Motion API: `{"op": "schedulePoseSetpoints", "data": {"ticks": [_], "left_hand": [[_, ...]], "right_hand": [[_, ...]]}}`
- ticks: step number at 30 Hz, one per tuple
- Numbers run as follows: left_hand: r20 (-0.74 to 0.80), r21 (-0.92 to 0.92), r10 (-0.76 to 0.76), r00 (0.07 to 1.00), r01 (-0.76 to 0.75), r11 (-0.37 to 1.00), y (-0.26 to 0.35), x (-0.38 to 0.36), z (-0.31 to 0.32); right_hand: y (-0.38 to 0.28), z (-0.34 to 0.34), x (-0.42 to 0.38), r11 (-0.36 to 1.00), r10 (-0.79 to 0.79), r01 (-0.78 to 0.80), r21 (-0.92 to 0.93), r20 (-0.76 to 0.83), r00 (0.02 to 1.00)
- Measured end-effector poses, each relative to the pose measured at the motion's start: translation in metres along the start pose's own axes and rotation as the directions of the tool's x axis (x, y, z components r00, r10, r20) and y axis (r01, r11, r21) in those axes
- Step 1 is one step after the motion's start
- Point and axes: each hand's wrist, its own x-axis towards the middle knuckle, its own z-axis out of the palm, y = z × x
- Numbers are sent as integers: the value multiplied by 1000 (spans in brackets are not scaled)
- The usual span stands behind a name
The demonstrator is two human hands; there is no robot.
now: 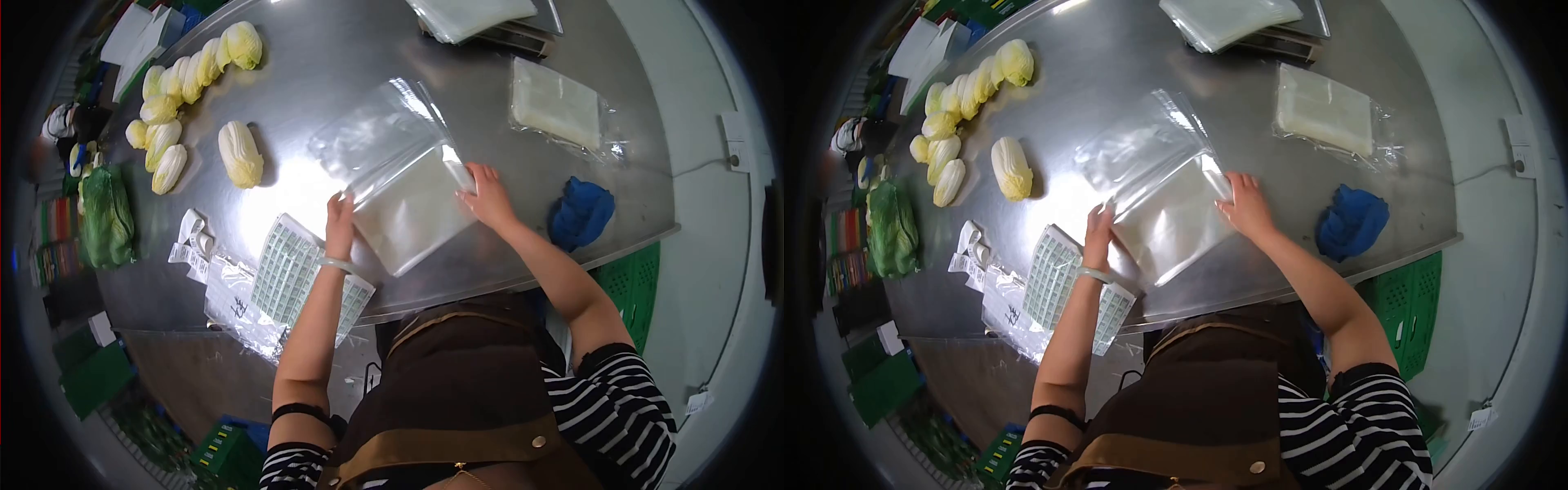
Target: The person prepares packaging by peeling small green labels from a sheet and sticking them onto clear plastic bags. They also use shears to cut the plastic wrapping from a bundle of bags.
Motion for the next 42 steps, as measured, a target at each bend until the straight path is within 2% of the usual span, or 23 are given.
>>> {"op": "schedulePoseSetpoints", "data": {"ticks": [1,5,6,7,9,10,11,12,13,15,17,18,19,21,24,27,28,31,32,34,36,38,42], "left_hand": [[82,39,35,996,-39,999,11,-8,5],[316,-95,-31,948,64,993,27,4,-23],[317,-2,-7,948,8,1000,27,15,-36],[378,203,162,912,-253,946,21,27,-56],[561,575,168,810,-528,625,47,24,-87],[694,552,124,709,-635,540,56,24,-99],[803,505,62,593,-732,457,62,22,-109],[684,717,-312,660,-687,118,97,1,-95],[669,728,-311,675,-680,90,107,-8,-95],[639,747,-301,707,-664,27,118,-19,-98],[589,771,-1,808,-562,298,90,5,-126],[517,736,137,845,-521,433,69,22,-146],[420,748,371,828,-548,375,51,41,-167],[126,902,337,933,-249,352,54,44,-180],[49,679,96,994,-103,727,25,56,-193],[120,529,166,979,-204,824,23,42,-184],[125,426,172,977,-209,880,31,33,-177],[206,176,220,954,-257,950,63,-3,-172],[194,160,241,951,-273,949,73,-17,-170],[116,108,278,953,-291,951,95,-50,-163],[42,52,272,961,-274,960,100,-75,-160],[20,61,303,953,-304,951,104,-95,-151],[68,213,367,928,-373,903,105,-113,-141]], "right_hand": [[1,4,-6,998,53,-53,45,-6,999],[14,1,-21,965,203,-206,164,36,979],[15,-5,-23,967,202,-207,147,46,978],[13,-10,-25,969,204,-209,130,55,977],[-5,-27,-24,998,64,-62,31,-74,995],[-15,-33,-24,1000,-14,11,-24,-131,991],[-25,-34,-25,996,-89,89,-10,-76,993],[-37,-32,-27,986,-166,167,10,-24,986],[-50,-27,-28,969,-245,244,35,23,969],[-78,-3,-34,944,-279,223,243,227,933],[-124,10,-38,897,-326,148,417,395,859],[-141,22,-40,892,-345,158,423,413,843],[-154,37,-42,888,-364,168,429,430,826],[-175,73,-43,911,-275,66,408,479,834],[-189,126,-41,882,-120,-189,432,595,795],[-196,144,-45,741,-96,-367,563,630,771],[-196,139,-47,756,-77,-328,566,575,814],[-187,119,-43,739,-79,-329,588,560,825],[-181,116,-42,719,-148,-235,654,474,868],[-181,69,-29,853,-222,13,523,340,914],[-188,19,-18,889,-330,222,401,225,917],[-191,-16,-13,862,-451,394,320,125,884],[-188,-52,-19,855,-503,444,268,222,835]]}}
